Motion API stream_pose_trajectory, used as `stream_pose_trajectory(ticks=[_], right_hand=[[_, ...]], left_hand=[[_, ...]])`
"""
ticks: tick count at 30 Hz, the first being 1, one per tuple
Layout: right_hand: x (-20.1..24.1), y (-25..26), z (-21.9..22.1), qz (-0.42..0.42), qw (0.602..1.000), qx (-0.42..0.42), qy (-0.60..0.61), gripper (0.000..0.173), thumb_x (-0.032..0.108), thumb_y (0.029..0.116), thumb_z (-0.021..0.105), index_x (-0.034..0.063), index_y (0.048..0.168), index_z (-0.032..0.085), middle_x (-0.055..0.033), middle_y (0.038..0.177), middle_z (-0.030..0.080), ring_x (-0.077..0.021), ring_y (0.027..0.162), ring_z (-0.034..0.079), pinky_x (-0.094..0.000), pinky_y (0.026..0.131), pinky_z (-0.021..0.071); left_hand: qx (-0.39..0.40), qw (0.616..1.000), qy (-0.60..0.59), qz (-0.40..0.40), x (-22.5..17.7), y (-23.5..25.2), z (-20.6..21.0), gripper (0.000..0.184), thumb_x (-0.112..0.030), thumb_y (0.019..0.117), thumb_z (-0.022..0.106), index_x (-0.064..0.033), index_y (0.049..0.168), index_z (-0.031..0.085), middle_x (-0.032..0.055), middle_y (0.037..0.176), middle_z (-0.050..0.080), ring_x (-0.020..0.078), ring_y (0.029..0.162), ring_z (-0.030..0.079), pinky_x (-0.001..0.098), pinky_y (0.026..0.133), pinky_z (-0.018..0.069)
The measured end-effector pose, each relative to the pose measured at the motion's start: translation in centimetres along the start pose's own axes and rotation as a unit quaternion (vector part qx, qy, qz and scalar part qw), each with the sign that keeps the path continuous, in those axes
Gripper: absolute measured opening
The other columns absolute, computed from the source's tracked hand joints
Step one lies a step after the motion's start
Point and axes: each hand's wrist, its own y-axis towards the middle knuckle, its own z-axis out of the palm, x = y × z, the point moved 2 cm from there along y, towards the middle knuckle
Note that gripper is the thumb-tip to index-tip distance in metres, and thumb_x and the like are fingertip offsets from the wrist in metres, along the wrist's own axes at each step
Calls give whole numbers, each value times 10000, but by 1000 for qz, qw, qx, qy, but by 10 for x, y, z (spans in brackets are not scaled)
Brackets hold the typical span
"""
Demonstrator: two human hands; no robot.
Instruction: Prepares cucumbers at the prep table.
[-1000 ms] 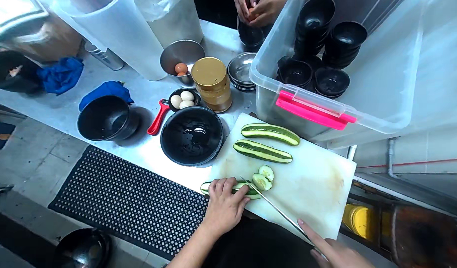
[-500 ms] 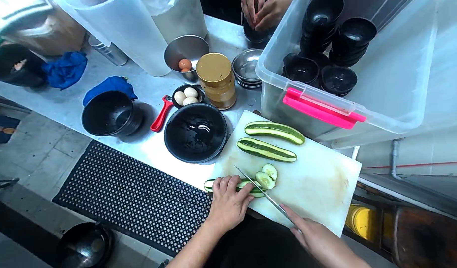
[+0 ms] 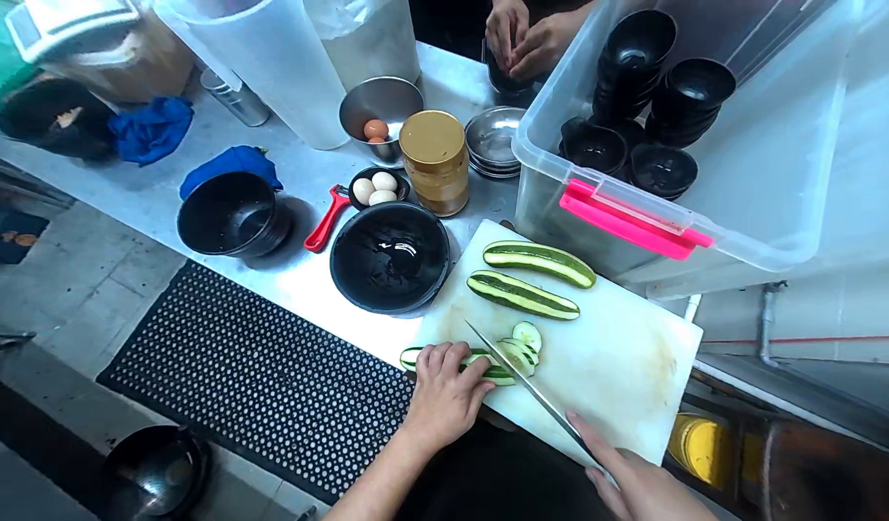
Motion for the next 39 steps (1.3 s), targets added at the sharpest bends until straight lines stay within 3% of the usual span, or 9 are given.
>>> stream_pose_trajectory(ticks=[13,21,26,31,35,39], right_hand=[[-5,-15,1,4,999,45,-18,594,272,1085,460,264,1646,265,-227,926,693,-418,777,701,-570,682,580],[-8,48,32,-24,999,38,3,631,238,1070,494,306,1643,238,-171,903,704,-371,784,711,-548,716,589],[-4,75,34,-2,995,97,6,647,258,1080,470,333,1647,169,-168,932,699,-372,837,709,-549,776,580],[-5,72,27,16,995,100,12,642,285,1083,461,374,1645,163,-171,952,696,-378,855,702,-565,778,572],[-1,48,15,22,998,61,-2,651,314,1081,466,396,1650,162,-180,959,694,-379,844,701,-557,751,577],[1,12,3,-5,1000,9,-2,626,293,1075,490,302,1650,244,-200,912,699,-394,772,703,-563,695,584]], left_hand=[[-5,1000,-3,0,1,-2,3,388,-589,1038,394,-321,1128,659,12,1152,599,243,1177,542,531,1064,367],[-8,1000,0,3,2,-3,4,376,-583,1039,395,-339,1152,659,11,1156,593,233,1175,531,523,1072,346],[-23,1000,0,4,2,-3,5,370,-584,1038,398,-340,1145,655,7,1153,590,230,1170,529,515,1069,349],[-20,999,-25,-2,2,-2,-2,373,-580,1024,468,-318,1176,686,38,1165,631,271,1176,572,536,1059,426],[-52,997,-8,-47,8,-7,-11,379,-553,1019,448,-301,1138,705,3,1185,664,240,1255,563,618,1135,312],[-39,998,-5,-44,13,-11,-1,378,-538,1043,398,-316,1130,692,18,1142,629,242,1198,553,592,1117,309]])
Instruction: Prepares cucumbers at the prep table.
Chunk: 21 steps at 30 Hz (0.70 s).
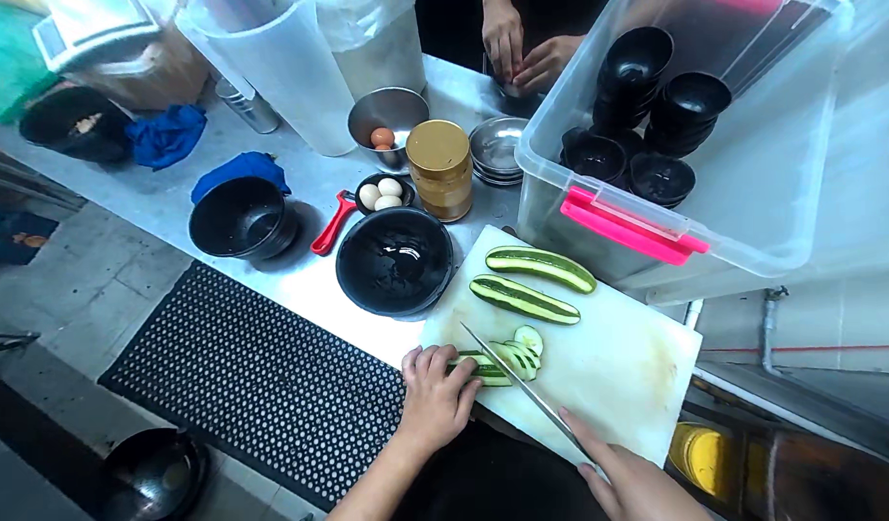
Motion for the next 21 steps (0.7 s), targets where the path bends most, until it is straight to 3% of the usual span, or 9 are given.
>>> stream_pose_trajectory(ticks=[5,14,21], right_hand=[[4,-20,-9,1,1000,18,-10,596,291,1080,469,266,1644,277,-223,904,695,-410,755,699,-569,676,577],[4,-17,-9,7,999,52,-13,606,274,1080,472,280,1647,260,-225,914,698,-425,779,700,-583,693,575],[4,21,8,4,997,71,5,621,227,1073,493,295,1642,252,-215,937,710,-423,822,712,-593,733,577]], left_hand=[[3,1000,-7,12,0,-1,1,351,-541,1052,383,-373,1149,676,9,1124,608,236,1197,539,597,1119,287],[9,1000,-10,8,1,-2,1,341,-538,1054,385,-383,1155,671,3,1116,592,227,1199,527,601,1127,268],[-1,1000,-12,8,2,-4,4,338,-549,1050,382,-390,1144,665,1,1119,593,225,1196,530,599,1127,268]])
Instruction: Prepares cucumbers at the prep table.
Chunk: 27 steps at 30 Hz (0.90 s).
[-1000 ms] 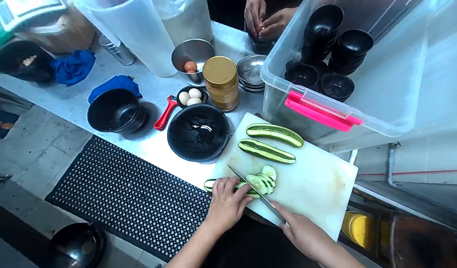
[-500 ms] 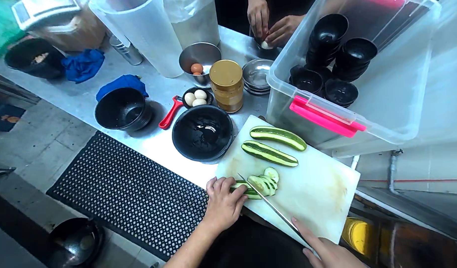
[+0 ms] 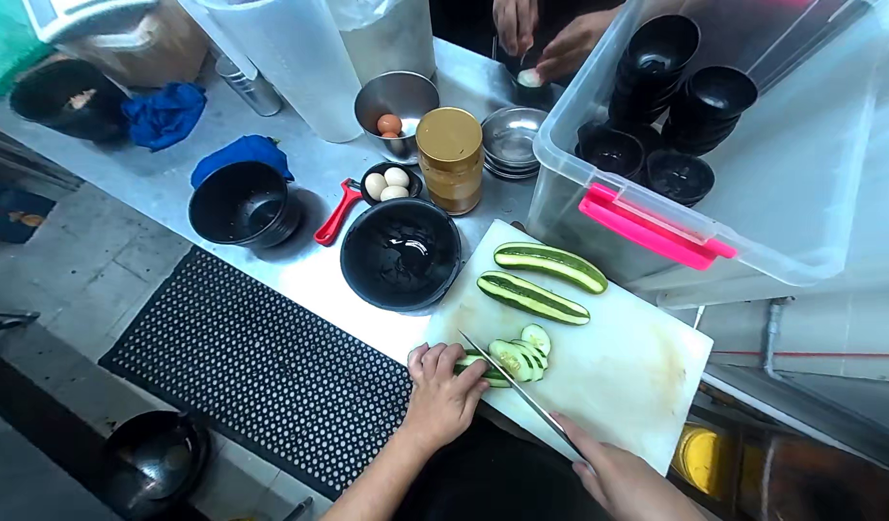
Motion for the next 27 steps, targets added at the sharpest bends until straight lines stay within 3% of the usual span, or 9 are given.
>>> stream_pose_trajectory(ticks=[7,11,14,17,27], right_hand=[[0,47,17,7,1000,17,-12,647,235,1071,482,339,1641,195,-171,937,701,-377,832,710,-557,757,580],[5,26,3,19,999,6,-25,658,289,1080,470,350,1656,160,-183,958,699,-385,855,706,-558,762,577],[11,-10,-7,-9,999,-46,-15,630,268,1071,496,265,1650,248,-205,936,710,-408,796,710,-573,703,583],[14,-33,-13,-6,999,-27,-18,616,270,1079,476,238,1651,250,-228,929,702,-428,786,703,-587,700,576],[8,-33,-8,1,999,-8,-33,609,252,1076,475,274,1644,257,-215,906,701,-425,781,706,-586,691,576]], left_hand=[[-12,1000,-1,2,0,-1,1,325,-540,1053,390,-396,1150,665,-4,1118,592,213,1188,526,576,1129,270],[-13,1000,-8,-1,1,-1,2,325,-536,1052,402,-362,1128,666,-12,1118,603,209,1185,537,570,1125,286],[-11,1000,-12,-7,1,-3,1,326,-535,1048,418,-335,1117,666,-6,1128,605,209,1186,540,560,1127,292],[-13,1000,-16,-2,1,-2,1,319,-536,1046,427,-331,1117,661,-5,1131,595,205,1190,534,563,1132,283],[-16,1000,-17,-4,1,-3,2,325,-539,1044,427,-322,1094,663,-6,1121,587,199,1183,527,553,1131,276]])
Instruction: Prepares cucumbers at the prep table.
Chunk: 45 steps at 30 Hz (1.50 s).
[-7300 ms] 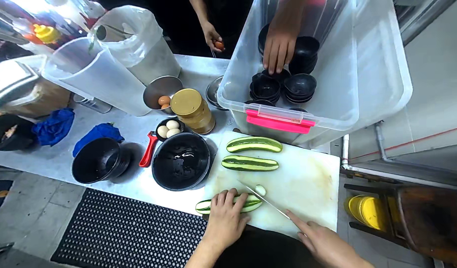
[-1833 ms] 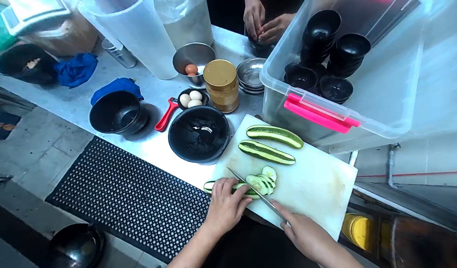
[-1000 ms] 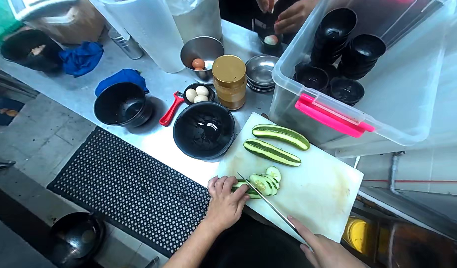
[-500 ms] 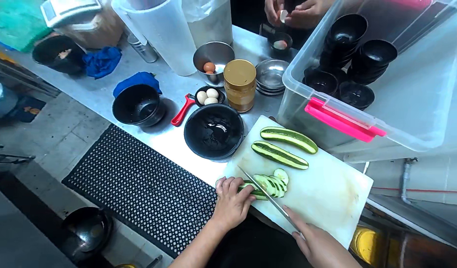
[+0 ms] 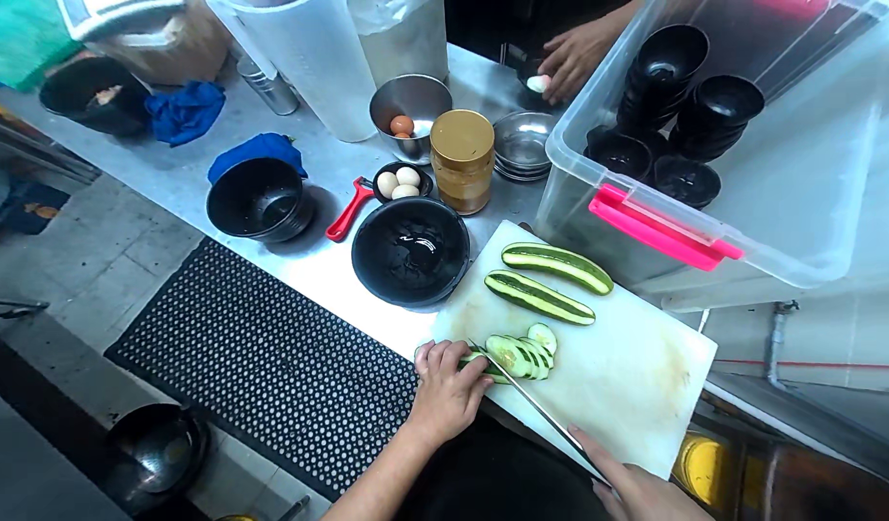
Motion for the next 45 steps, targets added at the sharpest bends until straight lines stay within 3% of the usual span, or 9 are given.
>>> stream_pose_trajectory(ticks=[11,15,19,23,28,45], right_hand=[[5,84,26,1,999,38,25,655,225,1072,488,340,1642,185,-174,944,702,-377,844,711,-558,772,579],[2,83,29,8,1000,20,17,650,252,1070,485,366,1640,193,-168,941,702,-374,835,710,-556,757,580],[7,63,20,16,1000,4,7,647,282,1077,473,354,1653,186,-182,952,704,-383,843,709,-555,749,578],[17,22,0,5,1000,-26,14,633,272,1074,481,277,1655,231,-210,931,703,-409,794,706,-573,704,579],[18,-1,-7,11,1000,16,21,624,291,1088,458,244,1659,213,-232,918,695,-429,774,698,-590,699,570],[14,34,9,-17,999,16,43,624,197,1061,517,227,1635,276,-216,912,720,-431,808,717,-605,734,574]], left_hand=[[-13,1000,-3,6,2,-4,2,291,-538,1038,447,-350,1104,659,-18,1105,573,193,1177,516,547,1117,280],[-24,998,-58,-7,9,-6,-9,239,-398,1043,507,-313,1158,699,23,1159,623,224,1237,550,548,1137,366],[-28,998,-5,-48,13,-11,-9,281,-454,1046,454,-362,1125,708,13,1160,621,241,1226,537,601,1135,298],[-41,998,-16,-46,15,-12,-2,271,-452,1053,446,-363,1112,696,10,1121,592,230,1202,520,578,1135,282],[-44,998,-15,-46,13,-11,1,267,-462,1056,437,-368,1111,681,2,1118,560,222,1194,494,557,1128,269],[-113,993,-19,-39,15,-18,16,264,-474,1063,402,-332,1052,624,-12,1139,513,182,1224,452,518,1161,219]])
